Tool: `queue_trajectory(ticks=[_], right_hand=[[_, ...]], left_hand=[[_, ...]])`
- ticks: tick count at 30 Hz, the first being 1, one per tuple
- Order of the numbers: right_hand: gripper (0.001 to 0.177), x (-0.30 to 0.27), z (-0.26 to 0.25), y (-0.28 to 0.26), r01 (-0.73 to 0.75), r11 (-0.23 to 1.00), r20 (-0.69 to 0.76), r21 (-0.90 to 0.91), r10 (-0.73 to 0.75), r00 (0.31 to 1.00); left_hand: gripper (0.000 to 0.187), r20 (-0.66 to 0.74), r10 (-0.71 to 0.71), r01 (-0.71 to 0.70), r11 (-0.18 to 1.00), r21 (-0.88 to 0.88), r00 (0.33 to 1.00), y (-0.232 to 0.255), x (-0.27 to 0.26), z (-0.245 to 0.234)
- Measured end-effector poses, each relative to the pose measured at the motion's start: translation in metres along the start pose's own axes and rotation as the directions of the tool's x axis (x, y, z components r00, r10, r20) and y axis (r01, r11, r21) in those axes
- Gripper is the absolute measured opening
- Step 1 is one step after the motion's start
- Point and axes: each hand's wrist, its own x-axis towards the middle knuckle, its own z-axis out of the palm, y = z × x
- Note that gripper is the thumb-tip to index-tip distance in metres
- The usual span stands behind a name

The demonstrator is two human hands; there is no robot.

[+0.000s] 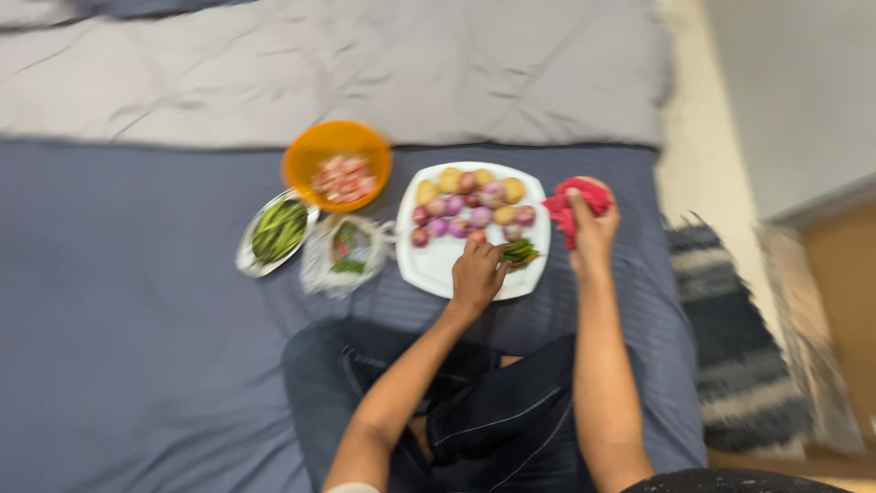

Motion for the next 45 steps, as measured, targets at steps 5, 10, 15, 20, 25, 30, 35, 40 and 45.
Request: queue_trajectory(ticks=[5,10,15,20,25,30,35,40,45], right_hand=[[0.023,-0.012,0.019,0.011,-0.274,0.961,0.162,0.022,0.267,0.95],[0.02,-0.034,0.047,0.04,-0.327,0.945,0.312,0.008,0.308,0.899],[0.036,-0.046,0.069,0.048,-0.536,0.84,0.382,0.08,0.471,0.795],[0.031,-0.048,0.065,0.075,-0.499,0.865,0.377,-0.059,0.482,0.791],[0.032,-0.05,0.069,0.078,-0.475,0.872,0.386,-0.121,0.482,0.787],[0.028,-0.056,0.077,0.07,-0.44,0.886,0.378,-0.146,0.461,0.803],[0.026,-0.066,0.078,0.077,-0.255,0.93,0.422,-0.266,0.35,0.836],[0.029,-0.078,0.083,0.086,-0.156,0.93,0.472,-0.334,0.308,0.826],[0.027,-0.091,0.092,0.083,0.214,0.838,0.526,-0.501,0.099,0.845]], left_hand=[[0.009,-0.067,-0.301,0.305,0.949,0.079,0.951,-0.104,-0.021,-0.076],[0.017,-0.055,-0.57,0.563,0.786,0.256,0.82,-0.191,-0.023,-0.124],[0.021,-0.045,-0.688,0.673,0.691,0.262,0.724,-0.219,-0.027,-0.096],[0.026,-0.093,-0.751,0.751,0.629,0.201,0.654,-0.232,-0.025,-0.067],[0.02,-0.09,-0.781,0.779,0.592,0.204,0.618,-0.233,-0.025,-0.068],[0.022,-0.116,-0.736,0.737,0.63,0.243,0.667,-0.194,-0.024,-0.11],[0.021,-0.068,-0.717,0.692,0.638,0.339,0.694,-0.151,-0.036,-0.147],[0.02,-0.137,-0.485,0.462,0.87,-0.173,0.863,-0.132,-0.046,-0.134],[0.028,0.245,-0.566,0.585,0.561,-0.586,0.787,-0.129,-0.036,-0.08]])
